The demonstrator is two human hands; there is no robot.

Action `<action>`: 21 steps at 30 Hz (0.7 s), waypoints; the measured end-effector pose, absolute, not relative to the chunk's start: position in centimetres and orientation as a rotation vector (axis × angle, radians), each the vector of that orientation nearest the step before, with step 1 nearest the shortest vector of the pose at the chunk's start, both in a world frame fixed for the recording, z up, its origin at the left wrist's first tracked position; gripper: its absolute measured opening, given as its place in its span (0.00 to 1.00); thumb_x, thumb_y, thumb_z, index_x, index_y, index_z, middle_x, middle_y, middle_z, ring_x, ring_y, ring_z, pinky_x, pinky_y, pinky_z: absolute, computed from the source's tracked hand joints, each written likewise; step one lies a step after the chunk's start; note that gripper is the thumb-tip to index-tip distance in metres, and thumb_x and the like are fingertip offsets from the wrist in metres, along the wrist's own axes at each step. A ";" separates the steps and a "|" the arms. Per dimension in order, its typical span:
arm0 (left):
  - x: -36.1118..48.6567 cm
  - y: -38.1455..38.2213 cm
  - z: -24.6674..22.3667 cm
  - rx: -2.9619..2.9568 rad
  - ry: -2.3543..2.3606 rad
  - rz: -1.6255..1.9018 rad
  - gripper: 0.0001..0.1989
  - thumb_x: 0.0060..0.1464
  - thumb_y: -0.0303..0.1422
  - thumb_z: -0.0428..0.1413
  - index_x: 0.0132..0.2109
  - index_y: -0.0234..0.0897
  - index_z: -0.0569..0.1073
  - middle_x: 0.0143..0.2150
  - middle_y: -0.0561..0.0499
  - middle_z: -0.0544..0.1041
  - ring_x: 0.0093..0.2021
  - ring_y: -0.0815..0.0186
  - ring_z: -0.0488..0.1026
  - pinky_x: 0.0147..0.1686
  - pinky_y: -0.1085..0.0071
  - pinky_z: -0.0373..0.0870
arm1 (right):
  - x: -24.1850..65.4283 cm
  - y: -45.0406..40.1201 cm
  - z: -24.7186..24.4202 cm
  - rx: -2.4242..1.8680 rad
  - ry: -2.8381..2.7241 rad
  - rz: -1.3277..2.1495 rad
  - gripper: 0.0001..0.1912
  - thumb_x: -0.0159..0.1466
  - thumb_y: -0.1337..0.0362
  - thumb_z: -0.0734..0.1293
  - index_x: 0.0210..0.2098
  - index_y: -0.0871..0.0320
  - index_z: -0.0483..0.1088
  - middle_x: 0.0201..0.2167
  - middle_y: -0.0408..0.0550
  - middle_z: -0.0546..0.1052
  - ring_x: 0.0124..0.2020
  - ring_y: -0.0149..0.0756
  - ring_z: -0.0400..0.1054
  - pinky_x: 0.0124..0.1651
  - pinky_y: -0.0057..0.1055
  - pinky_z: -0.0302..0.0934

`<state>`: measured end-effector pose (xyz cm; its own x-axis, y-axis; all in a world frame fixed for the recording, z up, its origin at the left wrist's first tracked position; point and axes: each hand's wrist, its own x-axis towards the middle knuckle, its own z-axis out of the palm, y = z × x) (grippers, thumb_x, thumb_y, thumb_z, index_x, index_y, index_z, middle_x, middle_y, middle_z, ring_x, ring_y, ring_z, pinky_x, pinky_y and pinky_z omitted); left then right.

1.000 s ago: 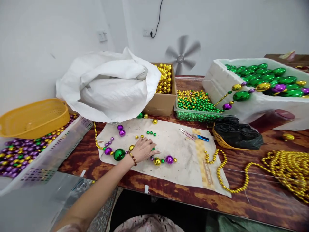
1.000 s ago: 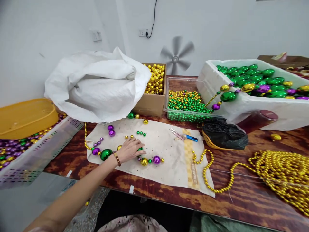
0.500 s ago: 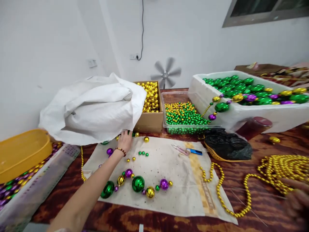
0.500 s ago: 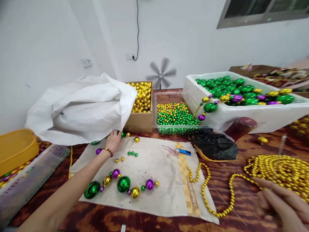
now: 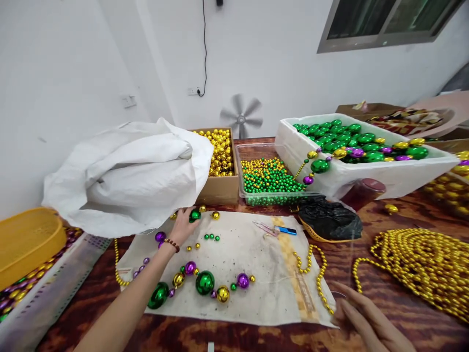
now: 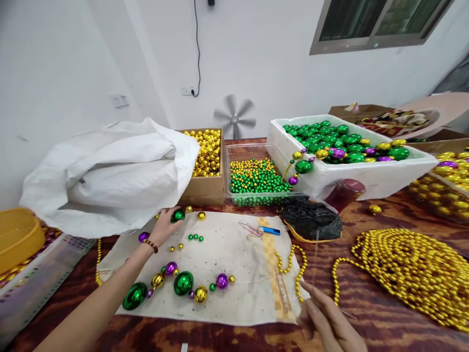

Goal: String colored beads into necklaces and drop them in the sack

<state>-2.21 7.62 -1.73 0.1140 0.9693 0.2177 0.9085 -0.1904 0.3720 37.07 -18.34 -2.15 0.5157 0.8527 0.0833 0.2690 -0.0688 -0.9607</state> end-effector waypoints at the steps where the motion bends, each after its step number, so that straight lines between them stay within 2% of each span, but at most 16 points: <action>1: -1.5 6.0 -1.3 2.171 1.764 0.718 0.26 0.55 0.32 0.55 0.61 0.39 0.65 0.57 0.43 0.70 0.59 0.55 0.69 0.57 0.60 0.67 | 36.0 -18.1 -2.0 -1.589 -1.002 0.687 0.22 0.56 0.44 0.72 0.46 0.47 0.79 0.26 0.50 0.78 0.25 0.43 0.73 0.26 0.34 0.71; 3: 0.3 2.5 -0.4 2.073 1.516 0.845 0.31 0.53 0.33 0.58 0.63 0.41 0.61 0.58 0.44 0.72 0.57 0.57 0.71 0.55 0.60 0.69 | 33.4 -17.5 -1.7 -1.523 -1.029 0.783 0.22 0.59 0.44 0.70 0.44 0.54 0.78 0.25 0.49 0.78 0.26 0.40 0.72 0.27 0.31 0.70; 5: 2.2 -0.7 0.4 1.989 1.372 0.919 0.30 0.52 0.34 0.60 0.62 0.42 0.63 0.56 0.44 0.73 0.54 0.57 0.72 0.51 0.61 0.70 | 30.9 -17.2 -1.6 -1.450 -1.051 0.896 0.21 0.62 0.45 0.69 0.38 0.57 0.77 0.24 0.49 0.78 0.26 0.38 0.72 0.27 0.29 0.69; 9: 5.4 -4.6 1.7 1.806 1.171 1.019 0.21 0.51 0.36 0.63 0.52 0.41 0.72 0.52 0.45 0.75 0.50 0.59 0.73 0.50 0.63 0.70 | 27.5 -17.6 -2.2 -1.334 -1.088 1.032 0.19 0.65 0.48 0.66 0.38 0.58 0.76 0.23 0.47 0.78 0.24 0.35 0.71 0.28 0.27 0.67; 12: 6.9 -5.6 2.3 1.521 1.032 1.037 0.22 0.50 0.39 0.65 0.53 0.40 0.75 0.51 0.45 0.75 0.47 0.60 0.74 0.47 0.65 0.72 | 26.4 -18.7 -2.9 -1.297 -1.093 1.066 0.17 0.67 0.50 0.66 0.38 0.57 0.77 0.23 0.46 0.77 0.25 0.35 0.73 0.30 0.26 0.67; 16: 8.5 -6.2 2.6 1.156 0.948 1.083 0.23 0.49 0.41 0.66 0.52 0.38 0.78 0.49 0.46 0.77 0.43 0.64 0.73 0.41 0.71 0.71 | 25.7 -20.3 -3.7 -1.267 -1.055 1.078 0.16 0.68 0.52 0.65 0.39 0.58 0.78 0.22 0.45 0.76 0.23 0.33 0.72 0.27 0.24 0.65; 21: 9.7 -6.3 3.1 0.788 0.847 1.112 0.21 0.51 0.45 0.65 0.49 0.37 0.79 0.47 0.47 0.77 0.37 0.69 0.71 0.30 0.75 0.69 | 25.2 -21.6 -4.1 -1.280 -1.112 0.989 0.14 0.69 0.56 0.64 0.41 0.59 0.78 0.19 0.42 0.75 0.20 0.31 0.70 0.26 0.23 0.64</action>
<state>9.73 -6.27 3.06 0.2159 0.9605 -0.1756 -0.4244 0.2543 0.8690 25.21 -21.60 -4.14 0.2056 0.9762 0.0691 0.0450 0.0610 -0.9971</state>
